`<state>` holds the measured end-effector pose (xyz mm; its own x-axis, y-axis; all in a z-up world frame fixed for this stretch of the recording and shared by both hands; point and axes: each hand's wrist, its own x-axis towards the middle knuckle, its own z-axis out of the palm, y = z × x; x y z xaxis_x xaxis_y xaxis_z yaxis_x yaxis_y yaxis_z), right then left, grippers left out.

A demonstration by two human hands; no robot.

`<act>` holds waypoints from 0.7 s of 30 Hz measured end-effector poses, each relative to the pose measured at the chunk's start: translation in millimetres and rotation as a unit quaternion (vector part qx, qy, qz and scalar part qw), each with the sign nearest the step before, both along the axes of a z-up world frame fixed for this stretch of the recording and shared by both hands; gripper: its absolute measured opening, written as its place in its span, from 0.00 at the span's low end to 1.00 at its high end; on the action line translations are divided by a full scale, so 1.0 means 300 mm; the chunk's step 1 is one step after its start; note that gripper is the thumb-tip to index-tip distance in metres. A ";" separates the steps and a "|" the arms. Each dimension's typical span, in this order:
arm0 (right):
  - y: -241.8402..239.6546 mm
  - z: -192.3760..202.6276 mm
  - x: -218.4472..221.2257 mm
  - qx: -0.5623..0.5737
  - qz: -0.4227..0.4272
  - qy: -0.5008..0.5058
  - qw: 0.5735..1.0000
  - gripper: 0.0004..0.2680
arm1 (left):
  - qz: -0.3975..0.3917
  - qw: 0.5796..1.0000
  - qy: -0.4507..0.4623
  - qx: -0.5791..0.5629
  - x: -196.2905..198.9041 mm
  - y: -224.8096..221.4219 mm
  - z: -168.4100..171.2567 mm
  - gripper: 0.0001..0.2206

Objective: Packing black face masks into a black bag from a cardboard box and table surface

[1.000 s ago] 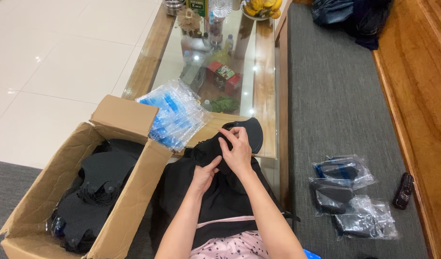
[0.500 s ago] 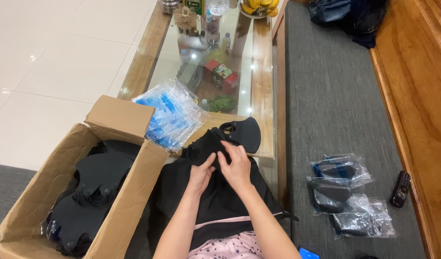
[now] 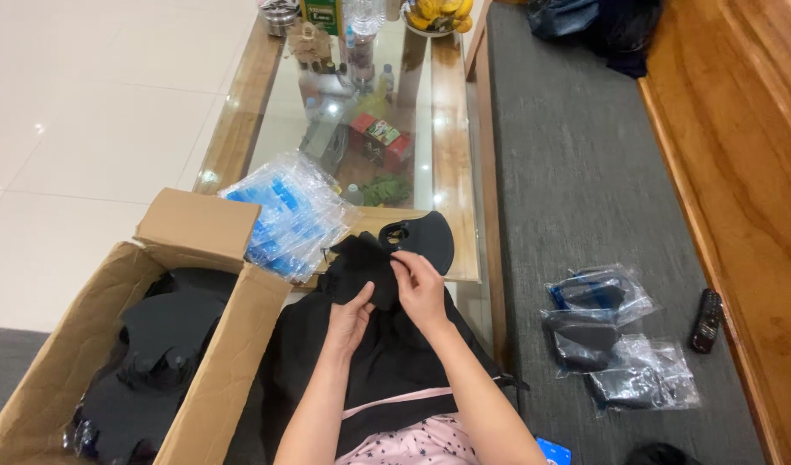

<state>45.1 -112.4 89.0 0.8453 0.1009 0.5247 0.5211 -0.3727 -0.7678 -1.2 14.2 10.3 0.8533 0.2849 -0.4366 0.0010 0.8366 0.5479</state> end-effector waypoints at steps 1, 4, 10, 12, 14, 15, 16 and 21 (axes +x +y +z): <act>-0.016 -0.033 0.034 -0.002 -0.003 -0.001 1.000 0.04 | -0.003 1.000 -0.001 -0.002 0.003 0.000 -0.008 0.25; -0.059 -0.120 0.121 0.138 -0.026 0.159 0.977 0.06 | 0.028 0.999 0.005 -0.025 0.002 0.009 -0.041 0.19; -0.161 -0.192 0.218 0.197 -0.117 0.322 0.919 0.05 | 0.027 0.999 0.010 -0.019 -0.008 0.011 0.004 0.17; -0.193 -0.231 0.238 0.119 -0.162 0.339 0.919 0.08 | 0.025 1.000 0.009 -0.010 -0.007 0.009 -0.016 0.17; -0.196 -0.224 0.235 0.092 -0.174 0.343 0.918 0.09 | 0.031 0.999 0.008 -0.013 -0.007 0.006 0.005 0.17; -0.200 -0.221 0.233 0.064 -0.185 0.347 0.917 0.09 | 0.038 0.999 0.007 -0.016 -0.008 0.003 0.014 0.17; -0.198 -0.207 0.227 0.066 -0.188 0.347 0.916 0.09 | 0.034 0.999 0.008 -0.016 -0.002 0.006 -0.027 0.17; -0.170 -0.100 0.178 -0.017 -0.184 0.353 0.917 0.15 | 0.031 1.000 0.004 0.001 0.000 0.011 -0.084 0.17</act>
